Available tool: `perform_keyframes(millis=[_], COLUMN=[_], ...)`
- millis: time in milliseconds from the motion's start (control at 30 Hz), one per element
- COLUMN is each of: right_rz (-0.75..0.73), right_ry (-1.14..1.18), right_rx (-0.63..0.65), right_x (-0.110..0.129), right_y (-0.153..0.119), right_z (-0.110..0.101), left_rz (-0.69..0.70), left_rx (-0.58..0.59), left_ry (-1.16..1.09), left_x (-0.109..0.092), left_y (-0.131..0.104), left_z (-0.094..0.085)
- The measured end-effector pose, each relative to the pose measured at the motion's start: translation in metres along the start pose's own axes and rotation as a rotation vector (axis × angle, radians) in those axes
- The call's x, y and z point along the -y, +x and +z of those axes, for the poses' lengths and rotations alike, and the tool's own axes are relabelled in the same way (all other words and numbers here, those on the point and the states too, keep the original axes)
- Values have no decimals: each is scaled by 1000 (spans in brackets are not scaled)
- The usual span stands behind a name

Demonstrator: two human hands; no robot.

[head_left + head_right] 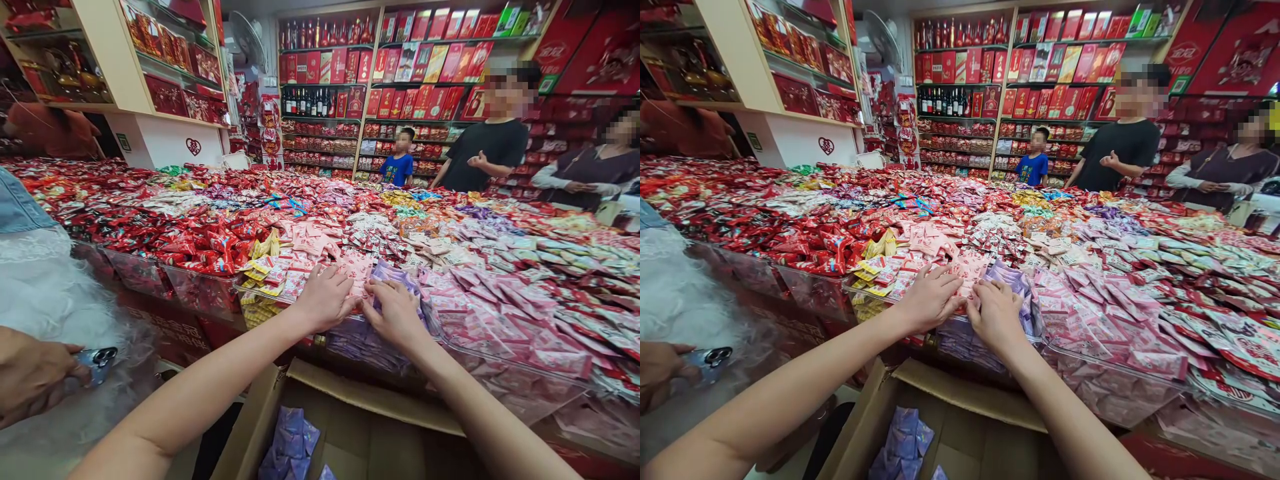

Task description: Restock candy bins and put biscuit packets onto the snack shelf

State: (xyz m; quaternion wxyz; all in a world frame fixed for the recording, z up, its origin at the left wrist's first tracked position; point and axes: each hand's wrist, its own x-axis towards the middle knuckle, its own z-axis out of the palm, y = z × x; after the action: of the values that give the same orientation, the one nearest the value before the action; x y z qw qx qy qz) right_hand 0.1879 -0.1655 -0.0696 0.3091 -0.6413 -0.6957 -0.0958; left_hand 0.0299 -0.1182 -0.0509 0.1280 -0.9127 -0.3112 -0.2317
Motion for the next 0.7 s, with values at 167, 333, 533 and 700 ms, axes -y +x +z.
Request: perform_keyframes(millis=[167, 333, 533, 700], right_rz=[39, 36, 81, 123], right_ry=[36, 29, 42, -197], right_rx=[67, 222, 425, 478], right_x=[1, -3, -16, -25], right_y=[4, 13, 69, 128], right_z=[-4, -19, -24, 2], left_rz=[-15, 41, 26, 14], left_rx=[10, 112, 125, 118], left_ry=[-32, -58, -99, -116], left_x=[2, 7, 6, 6], left_y=[2, 7, 5, 2], left_z=[3, 2, -1, 0])
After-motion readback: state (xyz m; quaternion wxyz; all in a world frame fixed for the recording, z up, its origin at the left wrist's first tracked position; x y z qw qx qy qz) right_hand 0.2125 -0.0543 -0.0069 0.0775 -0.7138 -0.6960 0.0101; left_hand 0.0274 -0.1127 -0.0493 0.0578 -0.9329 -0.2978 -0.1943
